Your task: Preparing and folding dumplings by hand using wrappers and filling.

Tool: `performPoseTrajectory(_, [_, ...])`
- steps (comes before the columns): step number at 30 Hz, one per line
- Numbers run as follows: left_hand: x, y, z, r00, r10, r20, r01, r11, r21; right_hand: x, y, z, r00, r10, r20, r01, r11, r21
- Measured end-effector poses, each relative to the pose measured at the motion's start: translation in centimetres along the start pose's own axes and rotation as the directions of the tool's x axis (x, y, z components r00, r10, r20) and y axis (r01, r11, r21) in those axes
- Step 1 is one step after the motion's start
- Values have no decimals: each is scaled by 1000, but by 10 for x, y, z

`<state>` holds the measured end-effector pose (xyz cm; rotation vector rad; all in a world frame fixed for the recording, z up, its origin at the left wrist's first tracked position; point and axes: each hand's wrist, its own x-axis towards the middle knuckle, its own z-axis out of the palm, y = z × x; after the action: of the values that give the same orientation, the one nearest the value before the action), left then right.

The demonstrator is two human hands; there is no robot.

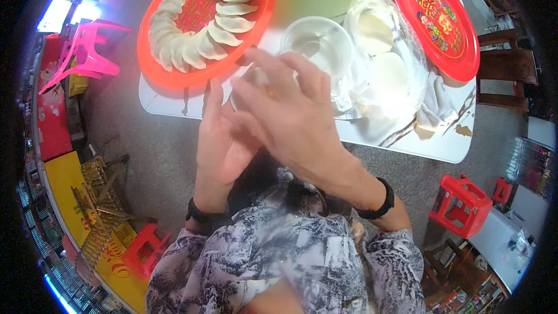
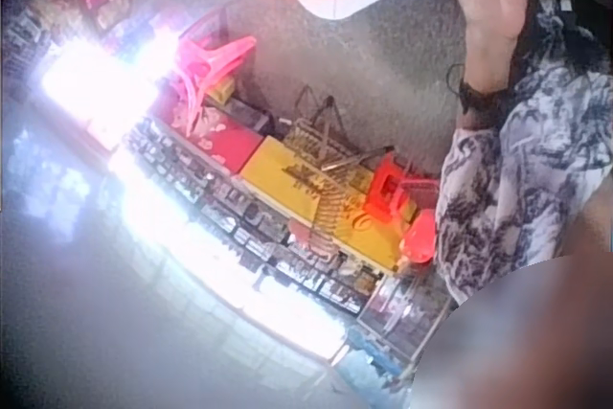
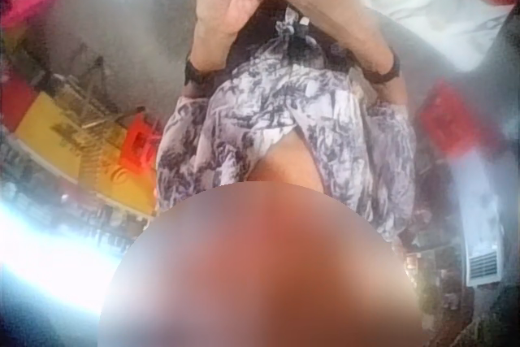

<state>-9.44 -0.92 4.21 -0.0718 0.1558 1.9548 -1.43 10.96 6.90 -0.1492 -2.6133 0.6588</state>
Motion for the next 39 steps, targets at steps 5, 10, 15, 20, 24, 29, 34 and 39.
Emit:
performPoseTrajectory(5, [0, -1, 16, 979, 82, -189, -11, 936, 351, -12, -6, -10, 996, -14, 86, 3, 993, 118])
performPoseTrajectory(10, [-1, 4, 10, 972, 72, -226, -11, 965, 261, -8, -4, -6, 998, -40, 39, 40, 999, -15])
performPoseTrajectory(15, [0, 10, 6, 983, 80, -165, -50, 982, 183, -18, -2, -16, 991, -39, 126, 37, 999, 14])
performPoseTrajectory(20, [-3, 12, -10, 998, -52, 24, 53, 997, -63, -15, -5, 1, 998, -58, 33, 58, 998, -18])
performPoseTrajectory(24, [-4, 14, -10, 988, -28, -150, 23, 999, -34, -19, -2, -11, 991, -43, 129, 49, 998, -45])
performPoseTrajectory(29, [0, 8, 1, 981, 51, -186, -21, 988, 156, -20, -4, -4, 996, -45, 75, 48, 998, -36])
performPoseTrajectory(34, [3, 14, 2, 973, 112, -203, -74, 980, 182, -23, -1, -11, 993, -56, 105, 62, 997, -48])
performPoseTrajectory(39, [5, 19, -6, 982, 146, -118, -139, 988, 62, -19, 29, -33, 998, 45, 43, -38, 989, -142])
